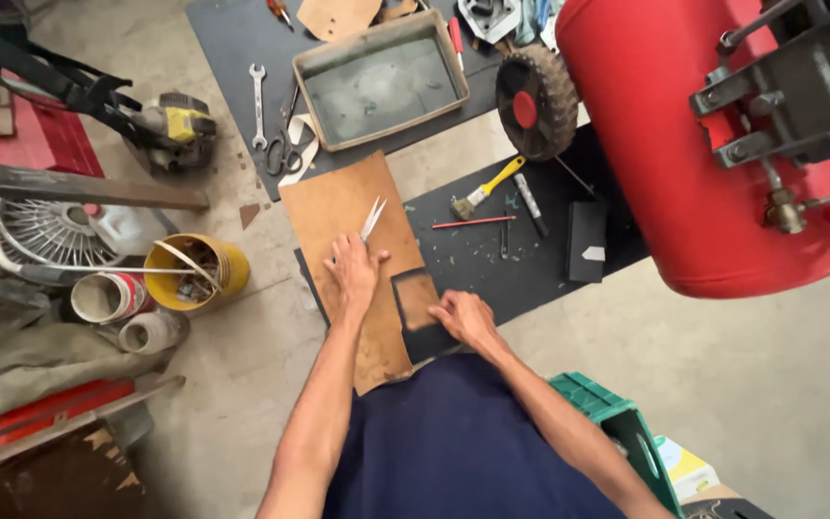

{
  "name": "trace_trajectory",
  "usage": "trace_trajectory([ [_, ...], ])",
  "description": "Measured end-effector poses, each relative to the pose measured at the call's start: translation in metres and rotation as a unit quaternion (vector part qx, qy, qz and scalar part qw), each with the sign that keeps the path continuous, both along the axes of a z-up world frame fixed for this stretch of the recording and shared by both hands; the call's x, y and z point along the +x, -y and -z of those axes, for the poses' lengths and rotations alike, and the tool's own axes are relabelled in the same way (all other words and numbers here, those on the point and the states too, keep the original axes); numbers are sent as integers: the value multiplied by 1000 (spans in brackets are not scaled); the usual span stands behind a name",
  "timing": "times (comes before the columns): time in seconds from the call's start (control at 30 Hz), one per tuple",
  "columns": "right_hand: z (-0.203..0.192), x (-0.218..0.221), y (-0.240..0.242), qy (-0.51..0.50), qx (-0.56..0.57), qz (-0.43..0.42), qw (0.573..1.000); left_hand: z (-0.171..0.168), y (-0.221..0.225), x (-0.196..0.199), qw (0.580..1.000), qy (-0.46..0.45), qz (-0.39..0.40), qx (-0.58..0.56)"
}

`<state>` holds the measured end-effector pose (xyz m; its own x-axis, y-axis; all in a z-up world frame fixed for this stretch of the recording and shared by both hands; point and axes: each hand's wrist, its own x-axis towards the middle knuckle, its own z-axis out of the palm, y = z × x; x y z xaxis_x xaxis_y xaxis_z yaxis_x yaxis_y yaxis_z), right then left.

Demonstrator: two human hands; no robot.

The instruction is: Tracing a metal component onto cardboard and cutting out the shape with scissors.

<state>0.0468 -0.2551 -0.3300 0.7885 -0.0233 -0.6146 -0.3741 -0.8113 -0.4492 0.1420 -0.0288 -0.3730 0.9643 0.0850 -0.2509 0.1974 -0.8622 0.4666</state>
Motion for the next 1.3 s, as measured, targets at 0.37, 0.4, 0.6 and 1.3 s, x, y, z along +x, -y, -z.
trace_trajectory([
  [0.37,-35,-45,59,-21,37,119,992,-3,-19,5,994,-60,-63,-73],
  [0.4,-39,-40,61,-3,-36,104,994,-15,-23,8,974,-96,-132,-156],
  [0.6,-50,-32,22,-73,400,158,900,-78,25,-70,832,-43,-127,-538],
  [1.3,-15,-21,117,203,-75,162,963,-2,-36,-91,905,20,-394,-159],
])
